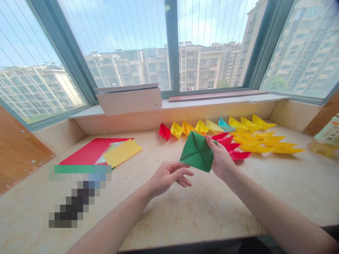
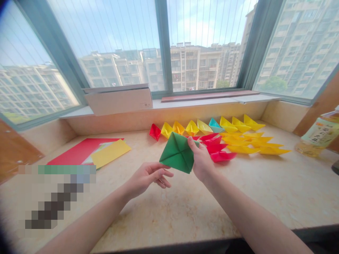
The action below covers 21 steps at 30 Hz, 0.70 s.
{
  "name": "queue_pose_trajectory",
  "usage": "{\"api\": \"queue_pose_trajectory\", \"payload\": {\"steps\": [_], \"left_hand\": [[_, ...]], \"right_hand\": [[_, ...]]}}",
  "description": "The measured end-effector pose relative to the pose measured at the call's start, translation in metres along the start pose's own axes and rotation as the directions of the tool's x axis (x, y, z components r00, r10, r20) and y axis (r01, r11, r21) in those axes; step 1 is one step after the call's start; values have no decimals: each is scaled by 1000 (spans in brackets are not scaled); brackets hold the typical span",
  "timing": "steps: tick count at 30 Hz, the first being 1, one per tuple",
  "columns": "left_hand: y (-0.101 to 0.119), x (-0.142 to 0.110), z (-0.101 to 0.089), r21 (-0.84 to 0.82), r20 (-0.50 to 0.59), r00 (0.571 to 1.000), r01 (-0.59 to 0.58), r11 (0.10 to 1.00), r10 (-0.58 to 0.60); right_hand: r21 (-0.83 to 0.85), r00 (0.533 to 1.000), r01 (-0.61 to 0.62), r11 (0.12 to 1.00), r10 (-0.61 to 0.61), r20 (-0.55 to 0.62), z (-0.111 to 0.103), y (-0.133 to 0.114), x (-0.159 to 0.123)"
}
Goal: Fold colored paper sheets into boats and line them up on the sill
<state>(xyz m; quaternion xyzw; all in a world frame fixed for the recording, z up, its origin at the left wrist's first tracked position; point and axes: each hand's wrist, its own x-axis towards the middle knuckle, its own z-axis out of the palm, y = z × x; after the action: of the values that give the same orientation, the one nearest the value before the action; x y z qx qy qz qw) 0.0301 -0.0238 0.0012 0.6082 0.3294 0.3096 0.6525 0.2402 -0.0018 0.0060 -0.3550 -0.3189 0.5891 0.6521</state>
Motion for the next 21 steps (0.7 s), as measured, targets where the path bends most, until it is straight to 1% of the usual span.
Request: {"api": "queue_pose_trajectory", "payload": {"steps": [3, 7, 9, 12, 15, 21], "left_hand": [[-1, 1, 3, 8, -77, 996, -36, 999, 36], [1, 2, 3, -8, -203, 973, -117, 993, 113], [2, 3, 3, -34, -244, 960, -152, 988, 139], [2, 4, 2, -65, -283, 947, -175, 982, 150], [1, 5, 0, -82, -322, 931, -210, 974, 173], [0, 6, -5, -150, -452, 872, -283, 947, 189]], "right_hand": [[11, 998, 26, 1000, -27, 53, 2, 1, -3], [47, 992, 61, 997, -66, 112, 4, 4, -6], [85, 986, 74, 994, -85, 145, 4, 5, -6], [112, 973, 91, 990, -112, 200, 4, 7, -6], [100, 958, 120, 988, -142, 247, 4, 9, -8], [15, 927, 177, 984, -172, 332, 5, 14, -10]]}}
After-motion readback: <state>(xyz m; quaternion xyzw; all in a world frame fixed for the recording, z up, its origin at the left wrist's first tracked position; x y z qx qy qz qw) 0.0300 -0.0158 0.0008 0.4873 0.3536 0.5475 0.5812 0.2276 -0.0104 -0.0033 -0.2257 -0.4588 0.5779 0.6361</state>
